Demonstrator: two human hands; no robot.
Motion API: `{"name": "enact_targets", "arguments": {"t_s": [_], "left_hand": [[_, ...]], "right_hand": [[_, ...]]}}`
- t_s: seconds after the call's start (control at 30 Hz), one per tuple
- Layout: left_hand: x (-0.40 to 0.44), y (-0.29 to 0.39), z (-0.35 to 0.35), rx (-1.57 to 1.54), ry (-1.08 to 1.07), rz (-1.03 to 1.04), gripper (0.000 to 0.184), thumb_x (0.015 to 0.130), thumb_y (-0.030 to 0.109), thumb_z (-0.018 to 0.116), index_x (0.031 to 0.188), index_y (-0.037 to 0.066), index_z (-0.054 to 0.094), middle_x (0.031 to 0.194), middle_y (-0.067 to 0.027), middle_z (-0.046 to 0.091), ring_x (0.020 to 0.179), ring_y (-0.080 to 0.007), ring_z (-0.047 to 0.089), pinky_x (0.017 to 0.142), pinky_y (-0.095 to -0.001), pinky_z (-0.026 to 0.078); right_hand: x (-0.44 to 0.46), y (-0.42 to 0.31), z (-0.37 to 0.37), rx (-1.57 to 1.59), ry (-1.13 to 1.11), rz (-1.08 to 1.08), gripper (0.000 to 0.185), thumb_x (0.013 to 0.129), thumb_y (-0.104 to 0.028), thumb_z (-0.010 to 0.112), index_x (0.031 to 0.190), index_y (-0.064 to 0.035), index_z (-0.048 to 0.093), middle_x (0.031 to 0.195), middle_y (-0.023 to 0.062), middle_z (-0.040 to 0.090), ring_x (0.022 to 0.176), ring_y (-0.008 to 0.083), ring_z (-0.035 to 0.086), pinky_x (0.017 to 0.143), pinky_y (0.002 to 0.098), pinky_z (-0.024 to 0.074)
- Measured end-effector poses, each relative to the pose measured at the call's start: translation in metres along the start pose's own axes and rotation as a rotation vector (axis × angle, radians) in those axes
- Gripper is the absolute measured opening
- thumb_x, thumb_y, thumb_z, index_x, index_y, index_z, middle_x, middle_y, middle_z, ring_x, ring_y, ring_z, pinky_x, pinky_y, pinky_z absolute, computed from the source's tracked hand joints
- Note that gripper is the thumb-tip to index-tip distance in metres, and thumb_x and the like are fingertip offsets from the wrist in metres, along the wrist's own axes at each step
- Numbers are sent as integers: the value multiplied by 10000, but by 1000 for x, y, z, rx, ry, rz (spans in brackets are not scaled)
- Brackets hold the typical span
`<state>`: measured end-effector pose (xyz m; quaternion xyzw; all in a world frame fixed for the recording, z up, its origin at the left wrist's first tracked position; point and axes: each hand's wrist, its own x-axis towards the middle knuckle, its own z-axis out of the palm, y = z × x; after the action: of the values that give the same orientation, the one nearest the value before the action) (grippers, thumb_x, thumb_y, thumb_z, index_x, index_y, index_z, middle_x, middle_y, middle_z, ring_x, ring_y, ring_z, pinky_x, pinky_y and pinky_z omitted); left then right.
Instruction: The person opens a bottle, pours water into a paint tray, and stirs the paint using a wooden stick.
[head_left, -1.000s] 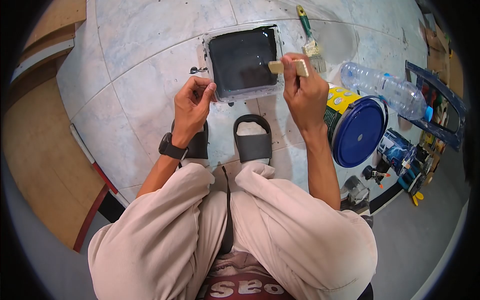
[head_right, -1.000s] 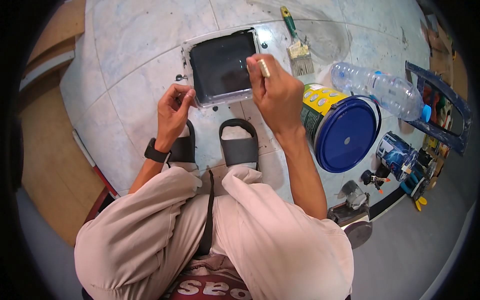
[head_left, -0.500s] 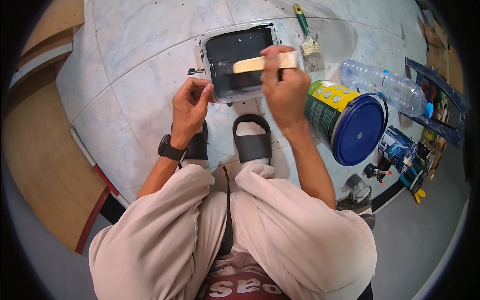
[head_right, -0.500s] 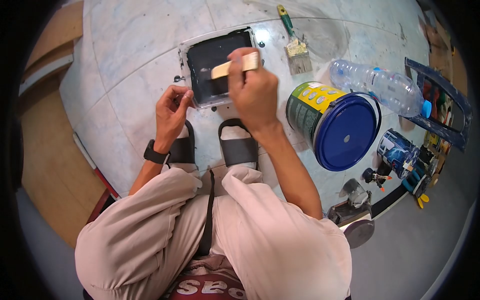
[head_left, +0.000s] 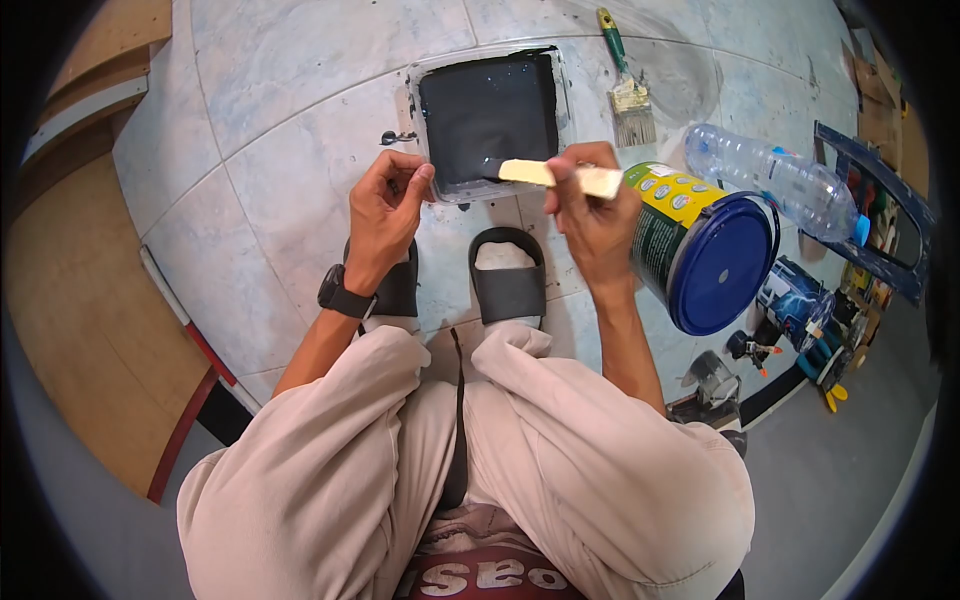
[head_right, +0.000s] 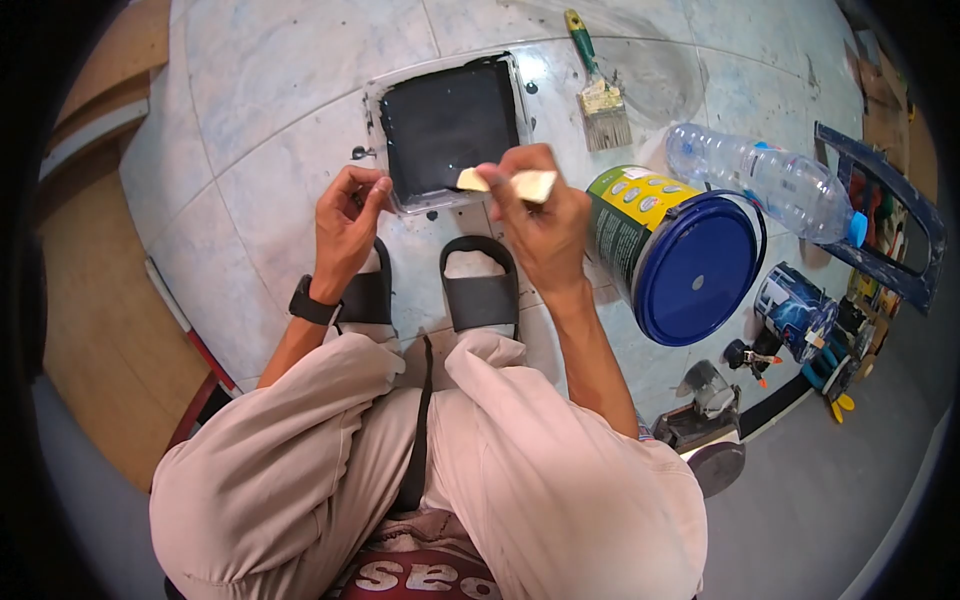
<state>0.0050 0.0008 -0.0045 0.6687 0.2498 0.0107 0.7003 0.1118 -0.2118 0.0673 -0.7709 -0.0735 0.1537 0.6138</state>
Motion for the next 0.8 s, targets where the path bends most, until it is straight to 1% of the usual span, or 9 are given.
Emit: {"name": "enact_targets", "arguments": {"t_s": [0.23,0.4,0.43,0.5,0.57,0.63,0.7,0.77,0.8], "left_hand": [[0,4,0,-12,-15,0,109,1043,100,665,1058,-6,646,901,-8,657,798,-79,629,744,-241,543],[1,-2,-1,10,-11,-15,99,1045,89,659,1055,-8,644,917,-15,661,808,-80,629,750,-248,552],[1,-1,-1,-5,-8,-18,95,1045,84,657,1054,-9,643,923,-18,662,810,-80,629,752,-250,555],[1,-1,0,-21,-11,-15,91,1044,79,655,1054,-11,642,928,-20,663,810,-81,629,755,-251,558],[0,-2,0,-38,-13,-14,87,1044,74,654,1053,-12,642,933,-22,663,810,-82,629,759,-253,561],[1,-2,0,-23,-9,-8,87,1042,74,657,1052,-12,642,930,-21,661,805,-82,627,756,-250,559],[2,-3,-1,-12,-12,-6,87,1042,73,658,1052,-12,642,932,-21,660,806,-83,628,756,-250,558],[2,-2,-1,-1,-12,-6,87,1042,73,658,1052,-12,643,934,-21,660,807,-83,628,755,-251,557],[1,-1,-1,7,-13,-8,88,1042,73,658,1053,-12,643,936,-22,659,812,-83,628,755,-251,557]], "right_hand": [[1,-3,34,64,-147,-23,232,933,-211,820,853,-56,667,584,-16,606,466,25,551,415,200,383],[20,-5,48,274,-73,17,213,971,-182,776,878,-7,696,680,8,656,577,49,647,475,207,507],[26,-6,47,274,-73,17,213,971,-182,776,878,-7,696,680,8,656,577,49,647,475,207,507],[41,-3,46,310,22,-115,191,978,-165,764,930,14,718,732,9,668,608,55,664,496,210,531],[50,0,32,272,27,-168,192,986,-162,754,948,24,724,749,18,666,622,63,675,498,209,536],[54,-6,16,73,25,-253,188,993,-162,744,944,19,728,739,29,665,612,76,677,492,209,533],[45,-12,6,44,43,-279,210,1007,-176,731,886,-6,712,690,24,654,575,70,663,467,214,510],[28,-22,-3,-69,12,-45,267,1019,-204,713,817,-34,670,617,7,628,529,57,638,438,227,476],[22,-25,0,-106,6,-33,323,1029,-225,689,768,-48,622,565,0,597,494,51,616,421,237,449]]}}
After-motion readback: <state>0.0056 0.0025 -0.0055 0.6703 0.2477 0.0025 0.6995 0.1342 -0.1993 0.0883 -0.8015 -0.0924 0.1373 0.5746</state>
